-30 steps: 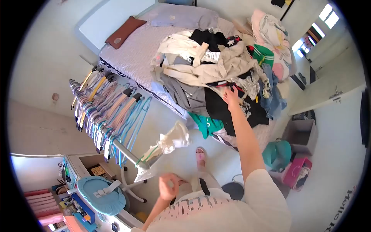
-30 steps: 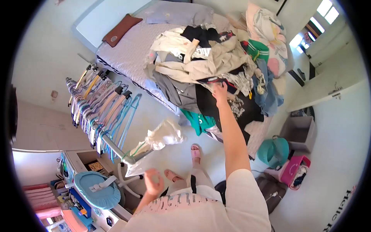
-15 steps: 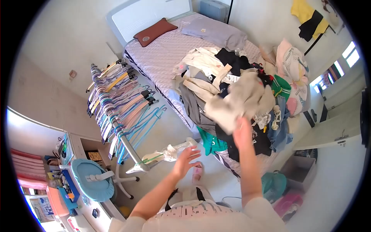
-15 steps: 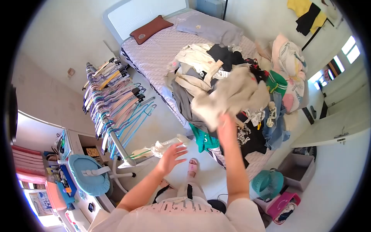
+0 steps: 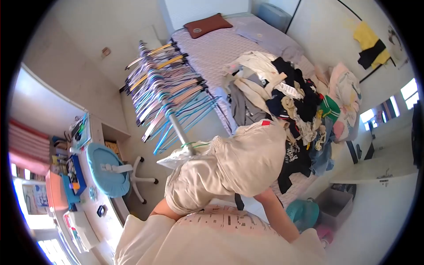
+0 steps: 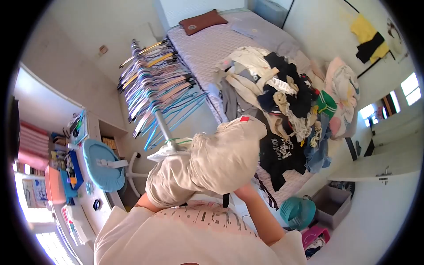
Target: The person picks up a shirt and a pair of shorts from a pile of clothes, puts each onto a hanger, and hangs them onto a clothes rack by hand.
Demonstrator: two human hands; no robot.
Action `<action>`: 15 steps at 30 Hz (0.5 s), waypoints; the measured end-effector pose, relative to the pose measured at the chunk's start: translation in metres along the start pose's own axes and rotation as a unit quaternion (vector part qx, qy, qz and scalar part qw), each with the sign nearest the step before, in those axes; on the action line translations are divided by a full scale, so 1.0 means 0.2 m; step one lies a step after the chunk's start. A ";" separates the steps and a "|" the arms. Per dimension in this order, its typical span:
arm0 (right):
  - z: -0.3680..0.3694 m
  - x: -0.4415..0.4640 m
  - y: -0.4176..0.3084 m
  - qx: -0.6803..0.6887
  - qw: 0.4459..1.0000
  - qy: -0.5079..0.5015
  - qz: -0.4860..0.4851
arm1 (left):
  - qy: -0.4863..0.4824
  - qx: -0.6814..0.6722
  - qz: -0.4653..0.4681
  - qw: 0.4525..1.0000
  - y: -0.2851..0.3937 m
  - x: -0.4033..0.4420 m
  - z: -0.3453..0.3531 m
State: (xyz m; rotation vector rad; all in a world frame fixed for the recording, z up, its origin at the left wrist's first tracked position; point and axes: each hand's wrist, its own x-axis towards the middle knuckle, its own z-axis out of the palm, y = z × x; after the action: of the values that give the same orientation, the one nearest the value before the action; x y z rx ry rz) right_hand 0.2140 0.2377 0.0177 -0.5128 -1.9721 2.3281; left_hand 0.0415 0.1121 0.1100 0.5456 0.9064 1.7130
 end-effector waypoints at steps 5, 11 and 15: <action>0.30 0.16 -0.32 0.242 0.969 0.043 0.029 | 0.076 0.204 0.042 0.975 0.07 -0.26 -0.18; 0.64 0.34 -0.69 0.397 0.916 0.056 0.008 | 0.086 0.343 0.018 0.935 0.24 -0.82 -0.51; 0.86 0.43 -0.85 0.296 0.949 -0.104 0.015 | 0.175 0.104 0.068 0.977 0.28 -0.92 -0.49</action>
State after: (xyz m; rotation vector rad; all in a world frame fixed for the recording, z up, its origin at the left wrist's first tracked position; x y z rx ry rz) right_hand 0.0553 0.1263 0.1857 -0.2580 -1.2066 2.9029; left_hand -0.0050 -0.0986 0.1097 0.4571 1.3375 1.8842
